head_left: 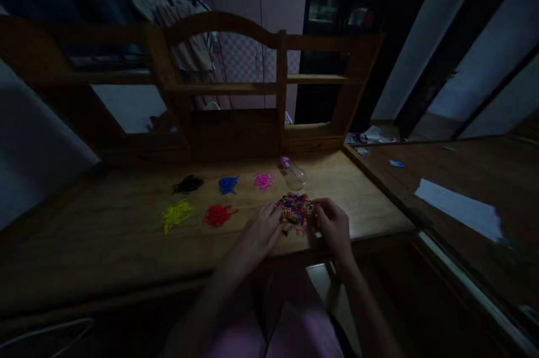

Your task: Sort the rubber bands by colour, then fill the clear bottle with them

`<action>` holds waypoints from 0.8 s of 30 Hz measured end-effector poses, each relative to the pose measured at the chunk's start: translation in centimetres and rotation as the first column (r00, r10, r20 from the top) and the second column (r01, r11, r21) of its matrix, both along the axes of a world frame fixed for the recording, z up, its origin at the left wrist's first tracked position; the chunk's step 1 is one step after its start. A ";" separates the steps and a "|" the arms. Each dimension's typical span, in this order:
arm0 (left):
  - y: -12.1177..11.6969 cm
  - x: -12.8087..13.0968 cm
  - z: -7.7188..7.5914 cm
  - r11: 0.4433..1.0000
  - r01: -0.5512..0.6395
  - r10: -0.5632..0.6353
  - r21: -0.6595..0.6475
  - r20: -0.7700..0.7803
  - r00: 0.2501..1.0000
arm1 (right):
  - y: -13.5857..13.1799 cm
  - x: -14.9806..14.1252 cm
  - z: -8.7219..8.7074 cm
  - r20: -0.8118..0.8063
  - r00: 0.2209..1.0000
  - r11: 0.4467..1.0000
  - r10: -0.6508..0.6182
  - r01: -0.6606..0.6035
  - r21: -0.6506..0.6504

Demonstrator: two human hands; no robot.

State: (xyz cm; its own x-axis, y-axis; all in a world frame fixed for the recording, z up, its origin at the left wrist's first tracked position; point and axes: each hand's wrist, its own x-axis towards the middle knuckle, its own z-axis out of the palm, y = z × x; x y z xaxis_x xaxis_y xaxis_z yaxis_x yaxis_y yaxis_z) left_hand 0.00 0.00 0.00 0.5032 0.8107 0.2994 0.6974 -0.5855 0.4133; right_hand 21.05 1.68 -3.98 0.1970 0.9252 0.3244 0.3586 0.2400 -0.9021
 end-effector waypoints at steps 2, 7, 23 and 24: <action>-0.2 -0.1 0.3 1.000 0.019 -0.019 -0.017 -0.014 1.000 | 0.0 0.1 0.0 -0.003 1.000 1.000 -0.005 0.005 -0.014; 0.5 0.3 0.6 0.999 -0.035 0.036 0.009 -0.083 0.996 | 0.0 0.3 0.1 -0.004 1.000 0.999 -0.019 0.019 -0.034; 0.8 -0.6 0.2 1.000 -0.010 0.009 -0.027 -0.031 0.999 | -0.1 0.0 0.2 0.014 0.999 0.999 -0.035 0.036 -0.031; 1.0 -0.5 0.2 0.999 -0.031 0.030 -0.014 -0.043 0.999 | -0.1 0.1 0.2 0.016 0.999 0.999 -0.035 0.035 -0.030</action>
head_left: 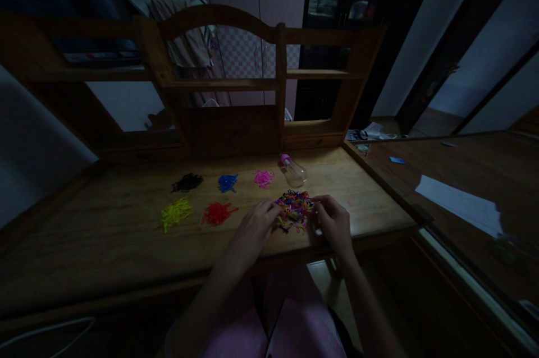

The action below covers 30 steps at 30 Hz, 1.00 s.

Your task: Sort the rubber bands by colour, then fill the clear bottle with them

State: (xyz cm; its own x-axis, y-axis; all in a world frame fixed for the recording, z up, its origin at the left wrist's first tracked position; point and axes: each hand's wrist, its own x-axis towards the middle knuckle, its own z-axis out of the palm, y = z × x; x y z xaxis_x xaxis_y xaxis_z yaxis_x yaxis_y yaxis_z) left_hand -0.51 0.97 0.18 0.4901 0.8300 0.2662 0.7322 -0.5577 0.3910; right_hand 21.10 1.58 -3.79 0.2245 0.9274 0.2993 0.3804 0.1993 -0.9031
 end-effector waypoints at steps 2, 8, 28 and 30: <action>0.4 0.2 0.1 0.999 -0.026 0.027 0.022 -0.033 0.999 | 0.0 0.0 0.0 -0.001 1.000 1.000 0.002 -0.002 0.001; 0.9 0.7 0.6 0.999 0.038 -0.038 -0.003 -0.122 0.992 | 0.2 0.0 -0.1 0.017 1.000 1.000 -0.009 0.008 0.008; 2.6 0.7 -0.9 0.997 0.059 -0.058 0.039 -0.020 0.998 | 0.1 -0.1 0.1 -0.008 1.000 1.000 -0.015 0.015 -0.003; 2.7 0.9 -1.0 0.998 0.065 -0.064 0.023 -0.039 0.997 | 0.1 -0.2 0.1 -0.012 1.000 1.000 -0.018 0.018 0.000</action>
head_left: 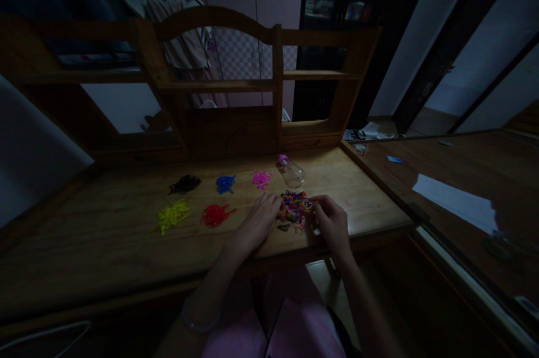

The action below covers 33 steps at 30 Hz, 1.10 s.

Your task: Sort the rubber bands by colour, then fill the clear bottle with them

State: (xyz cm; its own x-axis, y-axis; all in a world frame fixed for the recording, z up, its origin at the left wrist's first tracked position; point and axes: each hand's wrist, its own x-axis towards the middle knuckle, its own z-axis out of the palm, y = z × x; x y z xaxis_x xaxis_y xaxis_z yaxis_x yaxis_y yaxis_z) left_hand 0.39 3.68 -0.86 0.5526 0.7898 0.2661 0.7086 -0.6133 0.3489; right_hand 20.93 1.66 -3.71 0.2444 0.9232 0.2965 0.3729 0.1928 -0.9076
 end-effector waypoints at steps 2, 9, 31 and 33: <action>0.0 0.0 0.0 1.000 -0.007 0.007 0.004 -0.019 1.000 | 0.0 0.0 0.0 -0.001 1.000 1.000 -0.002 0.002 0.000; -0.2 -0.5 0.7 1.000 -0.023 0.022 0.012 0.108 0.994 | 0.0 0.0 0.1 0.015 1.000 1.000 0.003 -0.003 -0.002; 0.5 1.1 -0.3 0.966 -0.164 0.209 -0.201 0.225 0.952 | -0.1 0.0 0.0 0.008 1.000 1.000 0.008 -0.008 0.018; 0.5 1.1 -0.5 0.971 -0.163 0.200 -0.177 0.218 0.955 | -0.1 0.0 0.1 0.016 1.000 1.000 0.005 -0.005 0.015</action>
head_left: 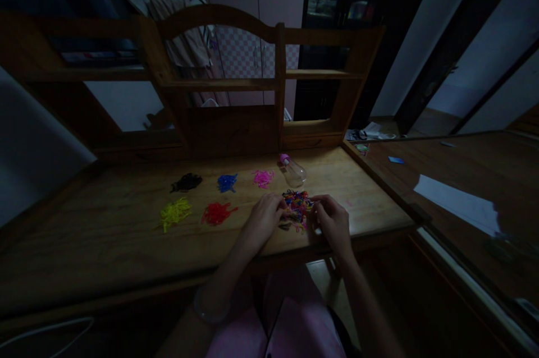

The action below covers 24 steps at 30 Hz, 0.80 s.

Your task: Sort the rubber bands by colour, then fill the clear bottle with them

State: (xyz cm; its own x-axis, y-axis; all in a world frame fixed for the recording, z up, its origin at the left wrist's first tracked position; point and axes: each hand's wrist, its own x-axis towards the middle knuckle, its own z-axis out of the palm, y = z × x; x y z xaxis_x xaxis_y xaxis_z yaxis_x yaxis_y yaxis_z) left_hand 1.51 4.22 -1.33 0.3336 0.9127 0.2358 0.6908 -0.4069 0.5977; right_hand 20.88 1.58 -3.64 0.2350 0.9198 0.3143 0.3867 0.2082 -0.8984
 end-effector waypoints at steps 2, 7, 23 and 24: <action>0.0 -0.1 0.1 1.000 0.000 0.000 0.021 -0.004 1.000 | 0.0 0.0 0.0 0.004 1.000 1.000 -0.002 0.002 -0.005; -0.1 -0.6 0.8 0.999 -0.028 0.028 0.031 0.004 1.000 | 0.0 0.0 0.1 -0.011 1.000 1.000 0.008 -0.008 -0.001; 1.8 -1.1 0.4 0.784 0.394 0.211 -0.479 0.803 0.557 | -0.1 0.0 0.2 -0.012 1.000 1.000 0.010 -0.011 -0.004; 1.7 -1.2 0.7 0.764 0.415 0.238 -0.494 0.814 0.530 | -0.1 0.0 0.2 -0.010 1.000 1.000 0.011 -0.011 -0.005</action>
State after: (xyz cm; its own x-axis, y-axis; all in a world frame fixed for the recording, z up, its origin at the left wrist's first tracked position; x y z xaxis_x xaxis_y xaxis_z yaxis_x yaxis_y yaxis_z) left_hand 0.36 5.89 -0.64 0.3812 0.9182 -0.1075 -0.2443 0.2122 0.9462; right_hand 20.85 1.50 -3.45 0.2278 0.9240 0.3071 0.3757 0.2076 -0.9032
